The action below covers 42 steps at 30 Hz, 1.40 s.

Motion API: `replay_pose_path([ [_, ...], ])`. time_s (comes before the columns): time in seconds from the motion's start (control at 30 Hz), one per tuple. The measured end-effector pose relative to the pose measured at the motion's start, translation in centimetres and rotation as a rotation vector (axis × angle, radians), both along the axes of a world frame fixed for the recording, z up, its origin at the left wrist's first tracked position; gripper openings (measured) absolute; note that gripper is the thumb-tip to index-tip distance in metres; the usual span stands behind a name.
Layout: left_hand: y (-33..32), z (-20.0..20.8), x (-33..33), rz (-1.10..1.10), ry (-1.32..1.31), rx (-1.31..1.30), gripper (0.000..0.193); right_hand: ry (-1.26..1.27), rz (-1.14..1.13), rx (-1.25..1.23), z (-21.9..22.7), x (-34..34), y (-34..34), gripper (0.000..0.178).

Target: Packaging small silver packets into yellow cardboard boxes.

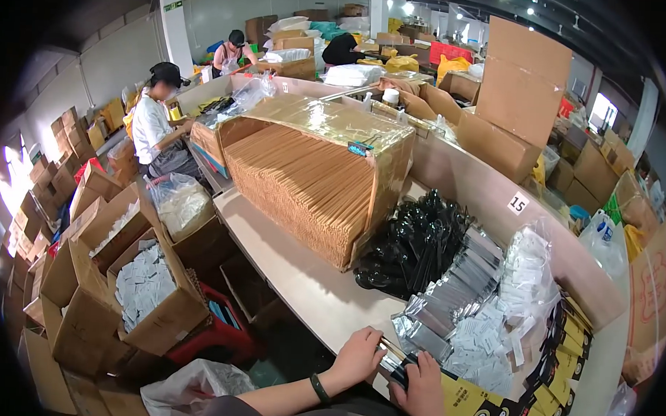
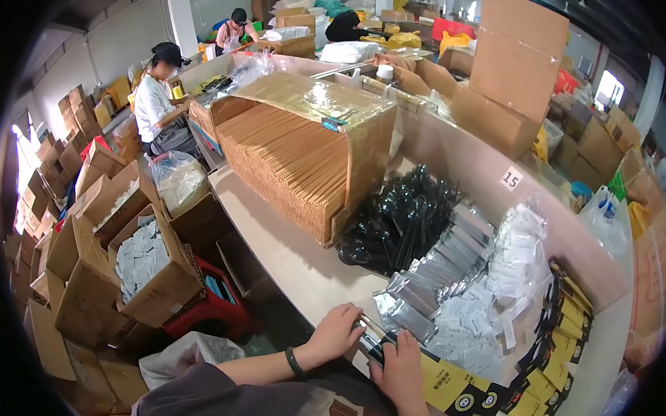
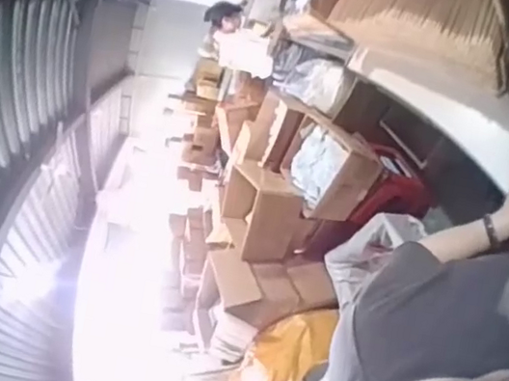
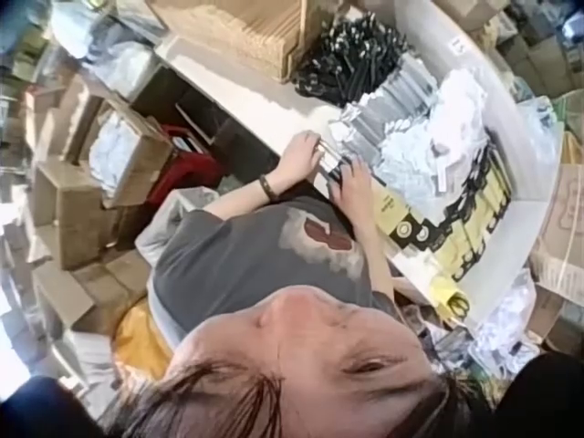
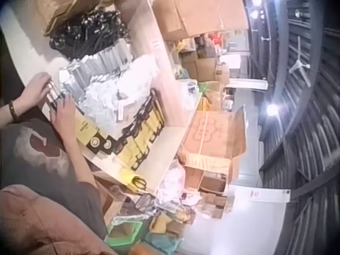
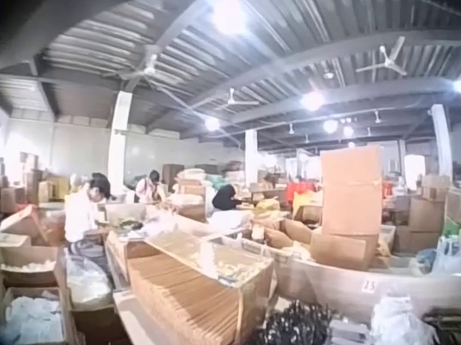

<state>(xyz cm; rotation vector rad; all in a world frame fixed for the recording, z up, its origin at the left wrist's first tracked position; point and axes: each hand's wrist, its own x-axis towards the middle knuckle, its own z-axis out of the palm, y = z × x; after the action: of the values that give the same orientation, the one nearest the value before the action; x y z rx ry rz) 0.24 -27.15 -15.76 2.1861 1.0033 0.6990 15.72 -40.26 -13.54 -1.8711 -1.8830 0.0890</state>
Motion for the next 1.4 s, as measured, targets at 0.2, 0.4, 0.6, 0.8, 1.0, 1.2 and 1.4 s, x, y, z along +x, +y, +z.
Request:
replay_pose_path([
  [0.2, -1.4, -0.1, 1.5, -0.278, -0.078, -0.445, 0.034, 0.045, -0.046, -0.017, 0.3, -0.5, 0.1, 0.038],
  [0.4, 1.6, -2.1, 1.5, -0.313, -0.265, -1.281, 0.063, 0.027, 0.066, -0.047, 0.5, 0.2, 0.0, 0.043],
  [0.6, 0.8, 6.5, -0.8, -0.521, 0.233, 0.538, 0.086, -0.097, 0.008, 0.12, -0.3, 0.4, 0.0, 0.032],
  [0.8, 2.9, 4.2, 1.0, -0.609, 0.205, 0.653, 0.061, 0.28, 0.038, -0.062, 3.9, 3.0, -1.0, 0.024],
  [1.0, 3.7, 2.2, -1.3, -0.302, 0.27, 0.083, 0.063, -0.211, -0.189, -0.165, 8.0, 21.2, -10.0, 0.039],
  [1.2, 2.7, -2.7, -3.5, -0.253, 0.269, 0.305, 0.065, -0.151, -0.645, -0.939, 6.1, 25.6, -21.6, 0.143],
  [1.4, 2.7, -4.2, -4.4, -0.274, 0.191, 0.352, 0.064, -0.331, -0.571, -0.931, 1.6, 32.3, -18.7, 0.145],
])
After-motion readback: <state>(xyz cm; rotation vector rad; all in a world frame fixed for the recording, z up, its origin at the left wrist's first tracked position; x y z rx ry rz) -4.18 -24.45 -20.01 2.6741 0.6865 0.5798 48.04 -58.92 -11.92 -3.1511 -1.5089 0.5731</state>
